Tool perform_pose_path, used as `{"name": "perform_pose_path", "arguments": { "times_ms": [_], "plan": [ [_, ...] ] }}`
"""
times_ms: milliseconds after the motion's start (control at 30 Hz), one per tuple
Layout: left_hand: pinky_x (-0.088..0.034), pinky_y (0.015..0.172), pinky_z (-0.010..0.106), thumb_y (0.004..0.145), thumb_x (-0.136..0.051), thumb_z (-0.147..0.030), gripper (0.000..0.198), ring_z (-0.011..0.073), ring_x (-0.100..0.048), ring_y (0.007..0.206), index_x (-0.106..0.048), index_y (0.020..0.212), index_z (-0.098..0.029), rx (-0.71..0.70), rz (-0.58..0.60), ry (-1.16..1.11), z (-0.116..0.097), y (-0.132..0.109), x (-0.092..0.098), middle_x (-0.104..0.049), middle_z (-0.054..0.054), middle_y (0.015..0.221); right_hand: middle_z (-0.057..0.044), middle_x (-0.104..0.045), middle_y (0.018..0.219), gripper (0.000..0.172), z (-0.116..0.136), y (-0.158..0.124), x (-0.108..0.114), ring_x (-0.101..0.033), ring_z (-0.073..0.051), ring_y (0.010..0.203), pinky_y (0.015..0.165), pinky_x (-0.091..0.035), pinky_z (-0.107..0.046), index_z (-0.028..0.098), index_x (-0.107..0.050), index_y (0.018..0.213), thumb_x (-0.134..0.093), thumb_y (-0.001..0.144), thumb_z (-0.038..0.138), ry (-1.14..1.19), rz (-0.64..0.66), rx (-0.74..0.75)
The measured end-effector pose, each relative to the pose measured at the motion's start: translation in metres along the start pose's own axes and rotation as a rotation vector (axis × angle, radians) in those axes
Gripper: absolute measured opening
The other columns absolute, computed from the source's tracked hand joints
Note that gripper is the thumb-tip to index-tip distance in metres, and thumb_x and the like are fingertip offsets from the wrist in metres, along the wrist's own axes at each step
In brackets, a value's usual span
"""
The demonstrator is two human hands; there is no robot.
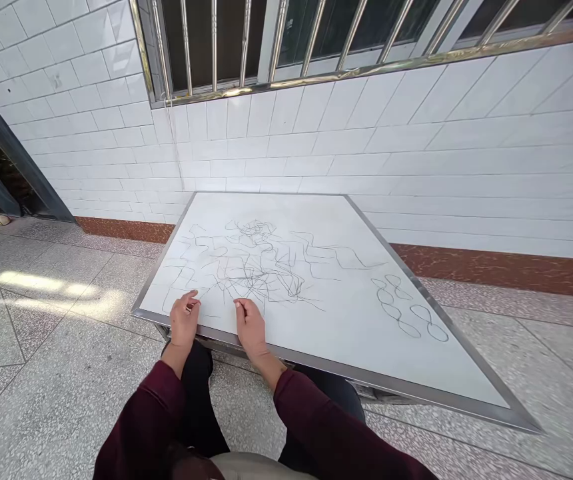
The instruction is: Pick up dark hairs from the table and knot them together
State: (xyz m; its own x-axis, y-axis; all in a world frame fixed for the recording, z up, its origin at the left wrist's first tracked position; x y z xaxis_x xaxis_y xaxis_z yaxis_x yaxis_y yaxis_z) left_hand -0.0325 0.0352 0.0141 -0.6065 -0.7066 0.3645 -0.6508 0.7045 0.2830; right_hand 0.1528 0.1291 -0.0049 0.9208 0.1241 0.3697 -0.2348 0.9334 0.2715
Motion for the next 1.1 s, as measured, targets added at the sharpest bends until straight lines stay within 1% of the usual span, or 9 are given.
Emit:
{"name": "perform_pose_path", "arguments": {
  "times_ms": [133, 233, 333, 433, 600, 767, 867, 967, 1100],
  "plan": [
    [-0.051, 0.079, 0.032, 0.079, -0.063, -0.019, 0.023, 0.0166, -0.065, 0.075, -0.073, 0.099, -0.021, 0.012, 0.074, -0.035, -0.007, 0.031, 0.012, -0.075, 0.004, 0.091, -0.005, -0.064, 0.072, 0.040, -0.008, 0.004, 0.003, -0.061, -0.019, 0.062, 0.058, -0.054, -0.034, 0.015, -0.063, 0.105, -0.040, 0.092, 0.045, 0.145, -0.008, -0.132],
    [-0.052, 0.078, 0.031, 0.077, -0.064, -0.018, 0.019, 0.0171, -0.067, 0.079, -0.075, 0.091, -0.023, -0.017, 0.169, -0.072, -0.021, 0.031, 0.003, -0.076, 0.004, 0.096, -0.001, -0.063, 0.067, 0.039, -0.011, 0.006, 0.000, -0.058, -0.015, 0.052, 0.048, -0.053, -0.029, 0.015, -0.066, 0.104, -0.049, 0.087, 0.045, 0.262, 0.016, -0.215],
    [-0.053, 0.079, 0.031, 0.077, -0.065, -0.019, 0.020, 0.0179, -0.068, 0.084, -0.076, 0.093, -0.023, -0.040, 0.230, -0.106, -0.030, 0.016, -0.012, -0.076, 0.005, 0.100, -0.003, -0.067, 0.077, 0.039, -0.012, 0.007, -0.002, -0.064, -0.016, 0.060, 0.051, -0.057, -0.029, 0.016, -0.068, 0.106, -0.057, 0.081, 0.044, 0.369, 0.020, -0.269],
    [-0.053, 0.082, 0.031, 0.080, -0.062, -0.023, 0.023, 0.0184, -0.069, 0.090, -0.074, 0.099, -0.021, -0.019, 0.210, -0.125, -0.029, 0.010, -0.018, -0.074, 0.007, 0.108, -0.007, -0.067, 0.092, 0.043, -0.015, 0.005, 0.004, -0.068, -0.018, 0.073, 0.057, -0.061, -0.032, 0.016, -0.064, 0.112, -0.055, 0.082, 0.045, 0.464, -0.019, -0.309],
    [-0.052, 0.082, 0.034, 0.079, -0.063, -0.021, 0.017, 0.0190, -0.068, 0.085, -0.072, 0.093, -0.019, 0.083, 0.163, -0.054, -0.014, 0.037, -0.009, -0.075, 0.008, 0.100, -0.007, -0.065, 0.100, 0.048, -0.010, -0.003, 0.032, -0.069, -0.020, 0.087, 0.066, -0.064, -0.034, 0.019, -0.056, 0.119, -0.059, 0.083, 0.049, 0.604, -0.110, -0.320],
    [-0.049, 0.089, 0.042, 0.081, -0.069, -0.026, 0.012, 0.0194, -0.066, 0.085, -0.069, 0.088, -0.016, 0.104, 0.201, 0.038, -0.018, 0.062, -0.006, -0.071, 0.004, 0.085, -0.007, -0.066, 0.094, 0.047, 0.018, -0.014, 0.062, -0.068, -0.020, 0.080, 0.058, -0.063, -0.033, 0.017, -0.060, 0.114, -0.065, 0.081, 0.051, 0.567, -0.036, -0.233],
    [-0.043, 0.100, 0.046, 0.080, -0.070, -0.026, 0.013, 0.0246, -0.062, 0.103, -0.069, 0.090, -0.018, 0.063, 0.157, 0.014, -0.041, 0.059, -0.004, -0.071, 0.010, 0.101, -0.009, -0.068, 0.094, 0.048, 0.035, -0.022, 0.080, -0.068, -0.020, 0.075, 0.056, -0.064, -0.033, 0.016, -0.063, 0.113, -0.064, 0.082, 0.053, 0.490, -0.007, -0.155],
    [-0.043, 0.100, 0.043, 0.085, -0.062, -0.033, 0.022, 0.0256, -0.061, 0.109, -0.069, 0.101, -0.019, 0.016, 0.149, -0.074, -0.078, 0.045, -0.006, -0.068, 0.012, 0.117, -0.010, -0.069, 0.097, 0.045, 0.047, -0.031, 0.093, -0.070, -0.020, 0.075, 0.057, -0.065, -0.033, 0.017, -0.065, 0.113, -0.059, 0.086, 0.052, 0.407, 0.019, -0.077],
    [-0.053, 0.081, 0.034, 0.090, -0.053, -0.047, 0.040, 0.0210, -0.069, 0.089, -0.067, 0.116, -0.019, -0.014, 0.311, -0.228, -0.131, 0.011, -0.018, -0.074, 0.009, 0.098, -0.010, -0.069, 0.104, 0.035, 0.063, -0.041, 0.105, -0.071, -0.018, 0.075, 0.057, -0.065, -0.030, 0.019, -0.066, 0.113, -0.053, 0.092, 0.044, 0.233, 0.046, 0.083]
  ]
}}
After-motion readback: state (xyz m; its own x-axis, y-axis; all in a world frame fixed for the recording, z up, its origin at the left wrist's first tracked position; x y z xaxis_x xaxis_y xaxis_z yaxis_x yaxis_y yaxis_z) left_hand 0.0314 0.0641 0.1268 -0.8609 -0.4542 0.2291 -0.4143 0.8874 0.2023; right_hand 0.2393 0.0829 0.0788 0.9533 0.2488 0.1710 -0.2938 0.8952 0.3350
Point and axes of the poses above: each hand's wrist, its own y-axis towards the middle knuckle, its own x-axis out of the back of the hand, z = x × y, the point moved 5 cm from there along y, towards the middle knuckle
